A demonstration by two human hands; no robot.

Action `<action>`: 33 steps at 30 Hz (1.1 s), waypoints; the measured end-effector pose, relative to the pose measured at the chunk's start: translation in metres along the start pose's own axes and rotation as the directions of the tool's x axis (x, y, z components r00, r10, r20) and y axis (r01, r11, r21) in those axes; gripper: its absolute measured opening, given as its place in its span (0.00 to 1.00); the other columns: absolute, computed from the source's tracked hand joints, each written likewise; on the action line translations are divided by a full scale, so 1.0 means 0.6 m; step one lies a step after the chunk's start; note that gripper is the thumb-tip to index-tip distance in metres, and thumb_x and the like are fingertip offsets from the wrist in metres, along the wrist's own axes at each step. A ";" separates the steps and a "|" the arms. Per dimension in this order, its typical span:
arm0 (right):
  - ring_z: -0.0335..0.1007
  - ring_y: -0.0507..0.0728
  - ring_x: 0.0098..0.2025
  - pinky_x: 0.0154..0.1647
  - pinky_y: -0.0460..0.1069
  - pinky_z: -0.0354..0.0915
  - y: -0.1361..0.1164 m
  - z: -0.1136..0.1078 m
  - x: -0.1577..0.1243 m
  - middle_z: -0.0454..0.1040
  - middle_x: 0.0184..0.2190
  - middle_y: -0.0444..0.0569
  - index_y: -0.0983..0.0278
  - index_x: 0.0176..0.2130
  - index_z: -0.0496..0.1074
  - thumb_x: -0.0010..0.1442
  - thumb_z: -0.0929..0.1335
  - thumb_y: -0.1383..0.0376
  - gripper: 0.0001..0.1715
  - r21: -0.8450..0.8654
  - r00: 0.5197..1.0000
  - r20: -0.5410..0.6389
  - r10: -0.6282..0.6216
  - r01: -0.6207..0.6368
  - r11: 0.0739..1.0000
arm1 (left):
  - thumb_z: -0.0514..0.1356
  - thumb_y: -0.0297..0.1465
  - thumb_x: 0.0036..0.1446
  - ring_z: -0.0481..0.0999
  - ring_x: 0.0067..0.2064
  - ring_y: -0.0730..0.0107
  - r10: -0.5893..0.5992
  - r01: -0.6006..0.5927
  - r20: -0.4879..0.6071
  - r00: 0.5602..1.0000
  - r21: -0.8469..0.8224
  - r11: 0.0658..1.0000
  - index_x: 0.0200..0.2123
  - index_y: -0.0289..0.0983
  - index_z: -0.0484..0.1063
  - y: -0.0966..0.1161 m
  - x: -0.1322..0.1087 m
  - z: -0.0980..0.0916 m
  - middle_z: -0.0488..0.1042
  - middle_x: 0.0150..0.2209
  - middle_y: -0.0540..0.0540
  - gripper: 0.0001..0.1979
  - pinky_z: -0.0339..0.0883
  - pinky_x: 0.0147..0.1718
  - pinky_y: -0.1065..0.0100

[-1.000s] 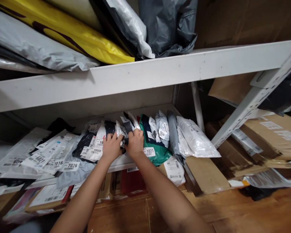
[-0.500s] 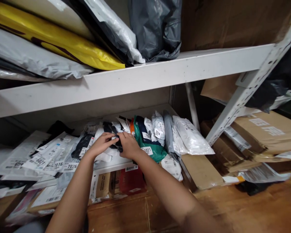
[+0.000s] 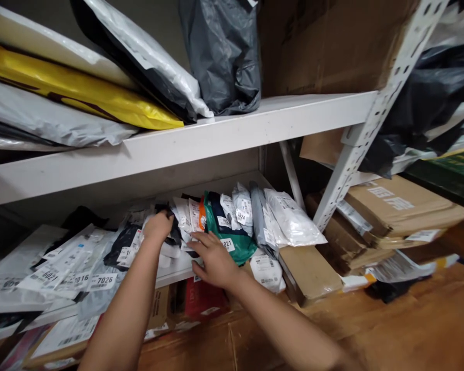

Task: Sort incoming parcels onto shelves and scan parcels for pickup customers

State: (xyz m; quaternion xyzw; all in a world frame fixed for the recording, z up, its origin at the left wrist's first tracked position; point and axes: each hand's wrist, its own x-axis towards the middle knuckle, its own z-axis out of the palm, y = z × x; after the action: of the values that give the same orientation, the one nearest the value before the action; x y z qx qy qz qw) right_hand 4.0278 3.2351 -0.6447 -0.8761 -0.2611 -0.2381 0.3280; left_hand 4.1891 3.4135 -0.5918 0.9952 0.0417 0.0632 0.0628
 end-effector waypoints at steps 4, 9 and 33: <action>0.63 0.61 0.59 0.66 0.63 0.54 0.064 -0.105 -0.114 0.70 0.53 0.54 0.59 0.53 0.67 0.58 0.68 0.67 0.22 -0.177 0.949 -0.293 -0.118 0.067 0.982 | 0.51 0.44 0.62 0.70 0.54 0.40 0.187 -0.215 -0.425 0.886 -0.018 0.976 0.58 0.25 0.61 0.028 -0.061 -0.019 0.70 0.50 0.25 0.31 0.66 0.50 0.49; 0.55 0.69 0.64 0.63 0.66 0.55 0.246 -0.251 -0.237 0.61 0.60 0.62 0.64 0.61 0.60 0.59 0.68 0.56 0.35 -0.342 0.892 -0.376 0.251 -0.385 0.857 | 0.55 0.49 0.59 0.56 0.65 0.44 0.648 -0.715 -0.394 0.652 -0.033 0.698 0.58 0.38 0.65 0.138 -0.150 -0.012 0.58 0.63 0.33 0.30 0.54 0.62 0.49; 0.68 0.61 0.47 0.50 0.55 0.65 0.391 -0.262 -0.201 0.66 0.47 0.50 0.59 0.54 0.61 0.33 0.80 0.48 0.54 0.279 0.709 -0.234 0.665 -0.606 0.745 | 0.54 0.38 0.60 0.68 0.52 0.49 0.704 -0.673 -0.219 0.675 0.208 0.710 0.47 0.35 0.74 0.466 -0.291 0.058 0.73 0.48 0.36 0.17 0.47 0.61 0.44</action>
State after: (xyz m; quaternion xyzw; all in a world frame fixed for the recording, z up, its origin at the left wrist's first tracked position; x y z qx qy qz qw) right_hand 4.0427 2.9366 -0.7156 -0.8278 0.0938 -0.2233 0.5061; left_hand 4.0419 3.1170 -0.6107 0.9193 -0.3246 0.2208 -0.0272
